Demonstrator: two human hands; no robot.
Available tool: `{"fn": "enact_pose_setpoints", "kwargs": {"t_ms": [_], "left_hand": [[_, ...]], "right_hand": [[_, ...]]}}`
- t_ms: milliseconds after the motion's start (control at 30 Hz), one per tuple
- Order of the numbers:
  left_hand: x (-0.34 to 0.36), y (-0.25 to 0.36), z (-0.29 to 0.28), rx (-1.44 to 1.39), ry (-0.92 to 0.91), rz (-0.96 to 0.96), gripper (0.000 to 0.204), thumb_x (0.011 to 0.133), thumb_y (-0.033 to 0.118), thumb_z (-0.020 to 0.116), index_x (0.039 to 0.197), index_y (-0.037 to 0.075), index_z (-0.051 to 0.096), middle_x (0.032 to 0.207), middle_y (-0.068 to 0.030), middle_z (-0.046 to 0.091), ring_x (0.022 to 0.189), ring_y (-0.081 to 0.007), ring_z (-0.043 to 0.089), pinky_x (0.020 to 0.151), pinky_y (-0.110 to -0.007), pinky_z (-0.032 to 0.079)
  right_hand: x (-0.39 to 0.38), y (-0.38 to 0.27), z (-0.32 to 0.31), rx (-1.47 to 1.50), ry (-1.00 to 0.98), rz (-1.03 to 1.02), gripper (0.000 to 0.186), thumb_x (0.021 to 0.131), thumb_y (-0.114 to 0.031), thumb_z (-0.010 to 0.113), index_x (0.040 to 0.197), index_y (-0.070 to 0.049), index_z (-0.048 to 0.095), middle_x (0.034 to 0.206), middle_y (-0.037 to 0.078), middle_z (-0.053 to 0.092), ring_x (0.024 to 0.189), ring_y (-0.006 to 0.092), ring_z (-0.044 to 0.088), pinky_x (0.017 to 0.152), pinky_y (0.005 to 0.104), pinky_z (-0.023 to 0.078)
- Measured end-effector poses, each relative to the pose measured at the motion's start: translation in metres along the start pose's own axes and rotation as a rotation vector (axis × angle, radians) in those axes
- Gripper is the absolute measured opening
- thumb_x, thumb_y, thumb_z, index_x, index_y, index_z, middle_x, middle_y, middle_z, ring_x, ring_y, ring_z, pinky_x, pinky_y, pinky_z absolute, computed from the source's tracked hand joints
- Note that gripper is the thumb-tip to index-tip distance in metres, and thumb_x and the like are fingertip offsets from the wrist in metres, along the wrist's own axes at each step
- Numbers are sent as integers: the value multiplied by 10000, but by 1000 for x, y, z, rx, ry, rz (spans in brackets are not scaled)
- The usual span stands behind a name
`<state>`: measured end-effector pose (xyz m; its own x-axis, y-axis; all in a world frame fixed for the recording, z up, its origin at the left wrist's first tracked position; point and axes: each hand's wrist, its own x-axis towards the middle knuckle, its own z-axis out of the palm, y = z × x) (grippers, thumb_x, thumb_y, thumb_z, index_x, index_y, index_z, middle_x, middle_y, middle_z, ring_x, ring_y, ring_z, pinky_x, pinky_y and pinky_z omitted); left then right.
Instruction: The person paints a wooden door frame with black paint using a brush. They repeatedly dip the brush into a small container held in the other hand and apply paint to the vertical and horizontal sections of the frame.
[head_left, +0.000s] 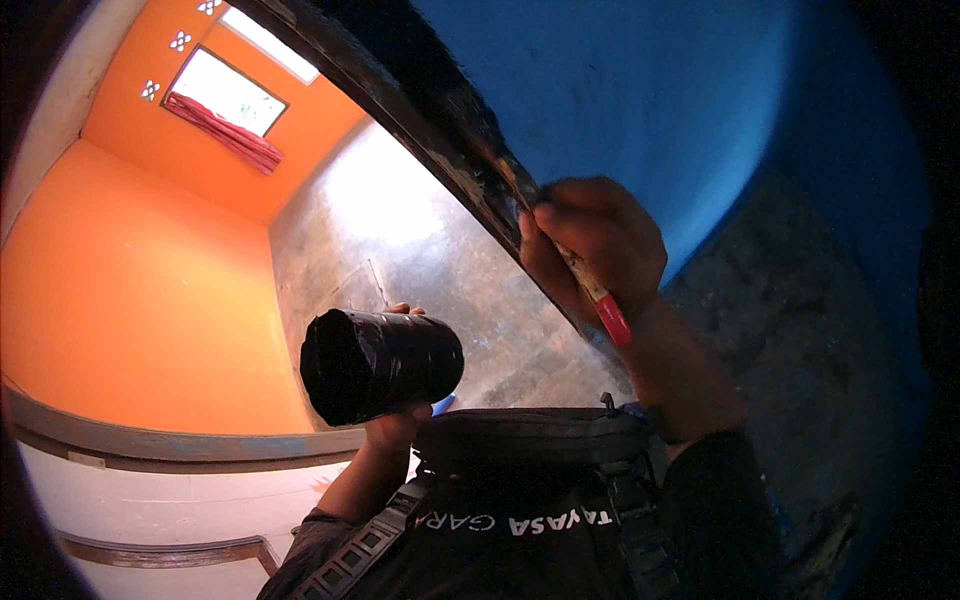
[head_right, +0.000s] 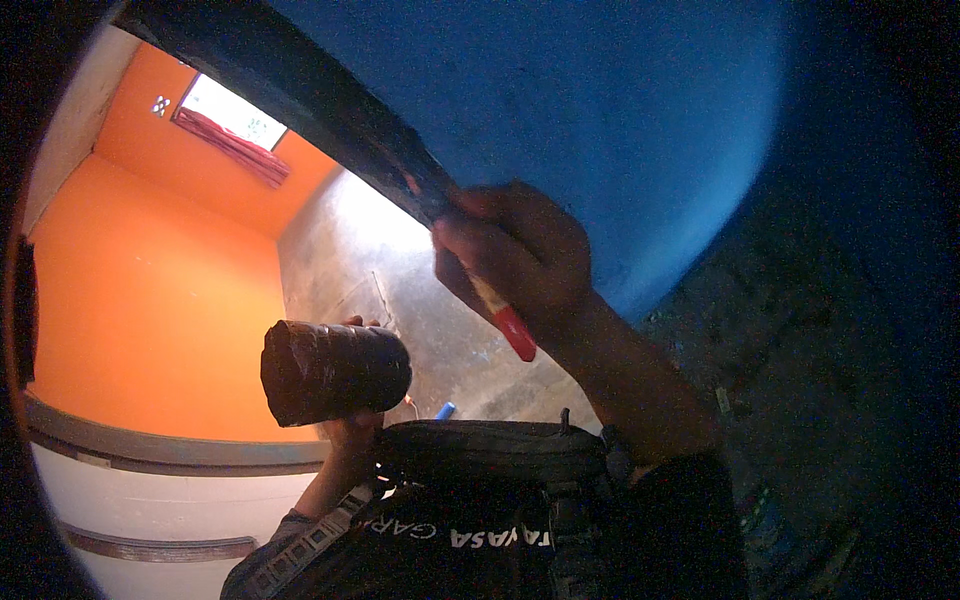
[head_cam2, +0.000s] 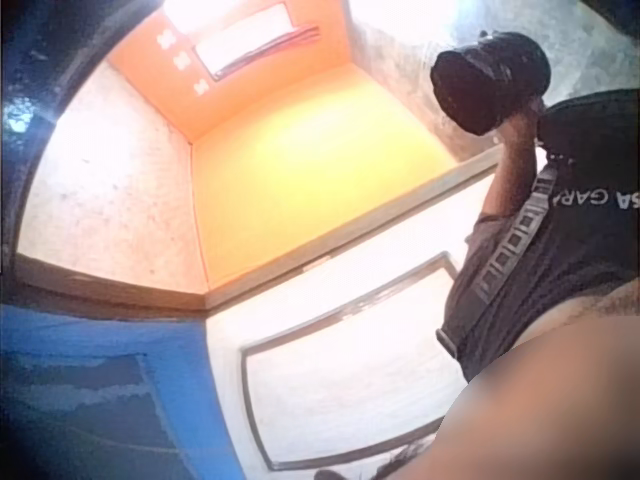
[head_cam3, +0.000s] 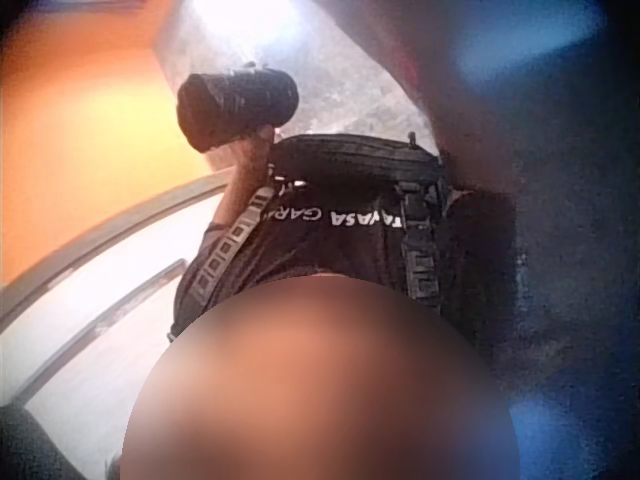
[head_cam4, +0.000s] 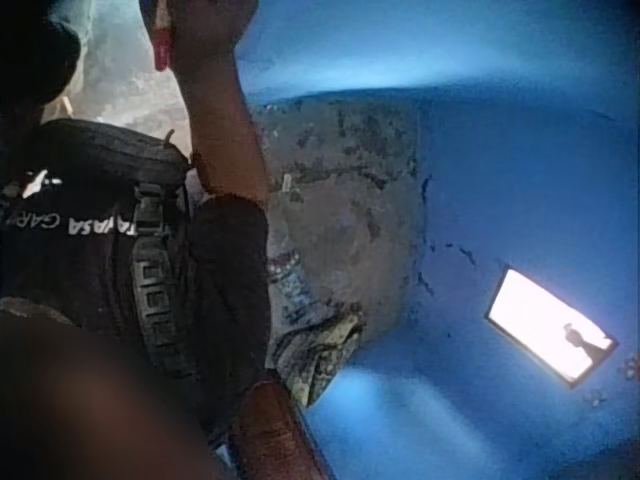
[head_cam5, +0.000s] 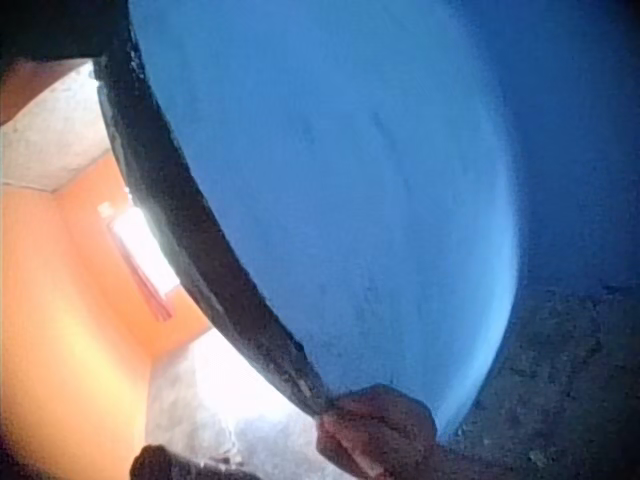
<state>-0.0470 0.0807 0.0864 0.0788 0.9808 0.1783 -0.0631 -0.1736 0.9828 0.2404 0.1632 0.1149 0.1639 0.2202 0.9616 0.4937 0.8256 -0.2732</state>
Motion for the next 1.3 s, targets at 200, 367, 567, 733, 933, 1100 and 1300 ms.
{"fn": "enact_pose_setpoints", "kwargs": {"t_ms": [200,367,567,733,933,1100,1300], "left_hand": [[4,4,-6,473,-193,138,828,797,372,798,1402,-28,399,1380,-191,532,1266,-284,525,1078,-401,412],[-1,12,2,542,-205,262,605,935,306,623,1396,-15,400,1379,-208,532,1247,-307,545,1040,-419,459],[2,17,15,311,-157,177,665,926,402,636,1389,-19,409,1384,-208,532,1238,-294,554,1008,-401,485],[2,19,17,349,-143,169,684,926,428,630,1390,-24,409,1390,-200,532,1232,-291,560,998,-397,492],[-1,19,13,502,-141,215,553,946,320,581,1358,-30,462,1374,-190,557,1219,-285,570,990,-394,490],[5,9,5,214,-155,92,798,758,248,801,1397,-26,409,1376,-181,539,1266,-265,531,1078,-388,416],[3,17,17,313,-148,238,632,947,442,612,1332,-40,472,1338,-198,581,1183,-263,593,922,-361,525]], "right_hand": [[-34,-7,-16,-67,-40,-3,247,742,21,759,908,-30,583,795,139,644,609,237,631,515,321,496],[-2,-22,-27,-2,32,-71,278,756,19,753,962,-35,575,810,146,644,626,242,636,525,311,499],[16,-16,-10,-31,36,-81,315,757,12,773,993,-38,571,826,155,655,637,242,644,530,314,505],[-27,-2,-5,-59,-6,19,289,749,10,779,955,-28,580,806,156,659,623,239,645,526,322,504],[-35,-16,-23,-65,-15,34,280,771,-7,773,969,-24,576,827,150,655,637,232,643,530,318,503],[11,-18,-5,-20,102,-123,283,796,-7,762,997,-26,564,896,156,658,674,216,648,540,307,505],[-44,-5,2,-28,49,106,269,771,8,766,961,-27,579,825,149,653,634,234,643,532,323,507]]}}
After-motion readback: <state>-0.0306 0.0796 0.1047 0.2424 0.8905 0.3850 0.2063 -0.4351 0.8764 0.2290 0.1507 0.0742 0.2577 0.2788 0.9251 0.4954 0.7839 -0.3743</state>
